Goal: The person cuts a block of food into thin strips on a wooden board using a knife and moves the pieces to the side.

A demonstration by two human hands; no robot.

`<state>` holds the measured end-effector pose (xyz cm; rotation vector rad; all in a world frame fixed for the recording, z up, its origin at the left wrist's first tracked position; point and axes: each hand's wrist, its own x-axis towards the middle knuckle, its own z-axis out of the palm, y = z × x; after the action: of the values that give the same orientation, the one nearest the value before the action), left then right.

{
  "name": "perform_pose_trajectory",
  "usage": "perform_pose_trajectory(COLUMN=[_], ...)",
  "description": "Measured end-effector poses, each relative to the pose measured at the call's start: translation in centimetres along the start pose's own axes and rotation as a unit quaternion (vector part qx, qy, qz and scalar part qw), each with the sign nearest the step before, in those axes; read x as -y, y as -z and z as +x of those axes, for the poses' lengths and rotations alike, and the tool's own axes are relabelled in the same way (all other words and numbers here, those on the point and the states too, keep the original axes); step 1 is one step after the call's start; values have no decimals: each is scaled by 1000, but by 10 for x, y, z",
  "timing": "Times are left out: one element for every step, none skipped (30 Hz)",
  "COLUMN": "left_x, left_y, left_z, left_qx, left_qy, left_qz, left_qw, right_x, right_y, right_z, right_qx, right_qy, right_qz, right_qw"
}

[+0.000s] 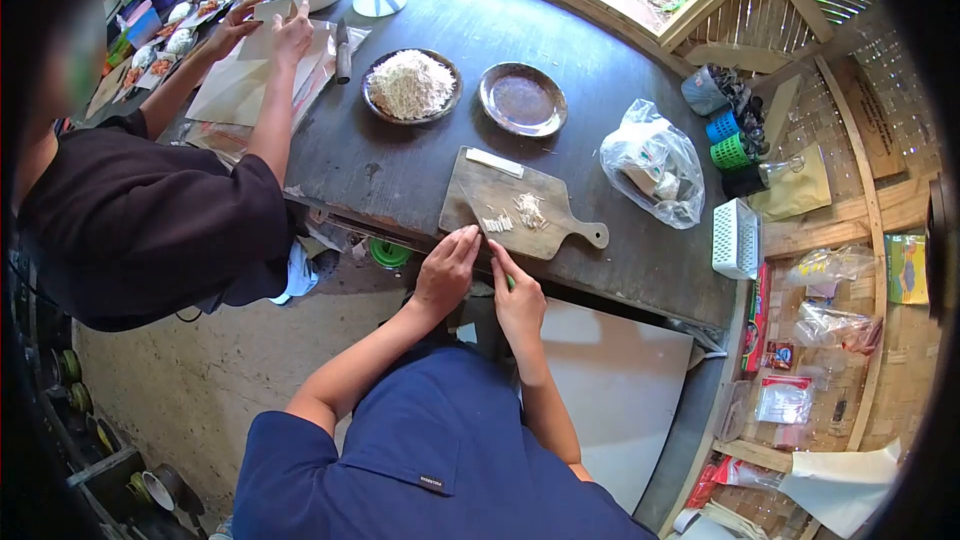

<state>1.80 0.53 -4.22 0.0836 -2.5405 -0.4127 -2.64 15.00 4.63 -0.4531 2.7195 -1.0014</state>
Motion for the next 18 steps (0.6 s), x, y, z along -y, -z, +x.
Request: perform_pose_trajectory(left_x=[2,1,-1,-2,-2,-3,-4,-4,-2,-1,0,0,-1,0,-1,-2,-3,-2], left_y=[0,0,0,0,1,3,2,1,1,1,0,0,1,0,1,1,1,3], left_z=[1,0,1,1,2,2,0,0,0,0,0,-1,-1,-1,0,1,1,1], left_qx=[-1,-3,-5,-4,0,4,6,5,5,4,2,2,2,-2,-4,-3,0,3], left_qy=[2,1,-1,1,4,6,3,0,-1,-1,-2,-2,0,0,-1,-2,0,1], left_qz=[2,4,3,1,1,1,0,5,13,15,12,7,6,5,2,0,2,5], left_qw=[1000,1000,1000,1000,1000,1000,1000,1000,1000,1000,1000,1000,1000,1000,1000,1000,1000,1000], right_x=[-2,-4,-4,-5,-4,0,2,2,3,3,4,3,2,0,-2,-3,-4,-1], right_y=[-1,-2,-2,-1,-2,-2,-1,0,1,1,2,4,5,4,1,0,-1,0], right_z=[-1,-1,-2,-2,-1,2,3,3,2,2,1,-3,-6,-5,-2,0,2,3], right_qx=[-1,2,2,1,2,8,12,10,11,13,14,13,12,13,6,-2,-2,3], right_qy=[5,6,2,-2,-5,-11,-18,-18,-18,-17,-13,-12,-12,-13,-9,-4,-6,-6], right_qz=[0,-1,-1,-1,-3,-4,-5,-4,-8,-13,-12,-5,0,-2,3,10,10,0], right_qw=[1000,1000,1000,1000,1000,1000,1000,1000,1000,1000,1000,1000,1000,1000,1000,1000,1000,1000])
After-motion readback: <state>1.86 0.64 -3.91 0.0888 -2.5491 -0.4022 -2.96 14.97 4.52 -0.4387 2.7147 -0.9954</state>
